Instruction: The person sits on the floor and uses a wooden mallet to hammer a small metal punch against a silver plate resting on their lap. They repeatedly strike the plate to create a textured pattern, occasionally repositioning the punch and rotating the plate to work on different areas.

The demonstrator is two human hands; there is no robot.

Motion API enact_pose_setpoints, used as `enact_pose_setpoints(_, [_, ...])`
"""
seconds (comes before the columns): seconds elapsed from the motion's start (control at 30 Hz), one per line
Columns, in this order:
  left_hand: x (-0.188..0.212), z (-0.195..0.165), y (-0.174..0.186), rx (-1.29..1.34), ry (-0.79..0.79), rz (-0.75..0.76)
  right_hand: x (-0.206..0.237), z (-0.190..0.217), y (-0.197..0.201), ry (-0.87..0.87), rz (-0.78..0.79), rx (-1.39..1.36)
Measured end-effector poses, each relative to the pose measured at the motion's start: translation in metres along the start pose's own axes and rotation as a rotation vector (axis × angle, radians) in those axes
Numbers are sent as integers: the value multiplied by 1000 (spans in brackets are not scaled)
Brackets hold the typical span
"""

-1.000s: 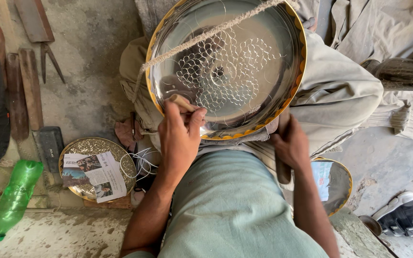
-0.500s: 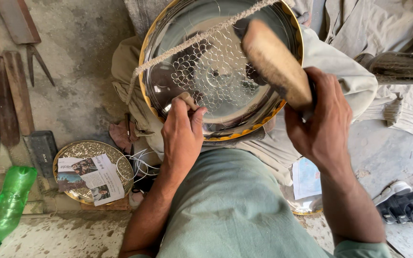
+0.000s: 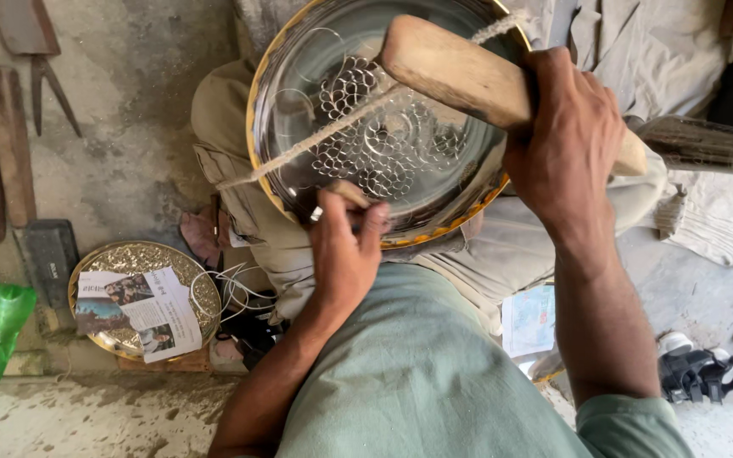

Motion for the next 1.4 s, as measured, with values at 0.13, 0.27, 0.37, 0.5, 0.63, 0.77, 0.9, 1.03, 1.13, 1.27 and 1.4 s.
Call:
enact_pose_setpoints(0.13, [0, -7, 9, 40, -18, -81, 0, 9, 9, -26, 5, -101])
enact_pose_setpoints(0.27, [-6, -9, -3, 11, -28, -72, -4, 22, 33, -34, 11, -90])
enact_pose_setpoints(0.37, [-7, -4, -9, -47, -84, -119, -6, 28, 52, 1, 88, -21])
enact_pose_setpoints(0.5, [-4, 5, -12, -114, -181, -201, -15, 39, 64, 84, 137, 38])
enact_pose_setpoints(0.63, [-4, 14, -13, -115, -130, -213, -32, 57, 69, 281, 201, 211])
enact_pose_setpoints(0.77, [-6, 22, -13, -190, -120, -229, -52, 75, 66, 456, 105, 185])
enact_pose_setpoints(0.9, [-4, 27, -15, -175, -136, -222, -65, 84, 67, 596, 184, 430])
enact_pose_setpoints(1.03, [-9, 26, -15, -209, -141, -233, -71, 85, 73, 548, 193, 332])
enact_pose_setpoints(1.13, [-14, 21, -13, -173, -102, -167, -69, 81, 72, 587, 298, 480])
enact_pose_setpoints(1.27, [-20, 12, -10, -152, -154, -101, -56, 67, 70, 483, 320, 409])
enact_pose_setpoints(1.4, [-32, 8, -8, -157, -252, 7, -36, 54, 69, 462, 344, 488])
Point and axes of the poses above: each hand's wrist, its own x-axis away from the middle knuckle, its own y-axis out of the back of the hand, z = x × y, the point moved 2 cm from there along -x, towards the middle knuckle, and after that the axes turned 13 degrees about y, right-handed, at the moved point
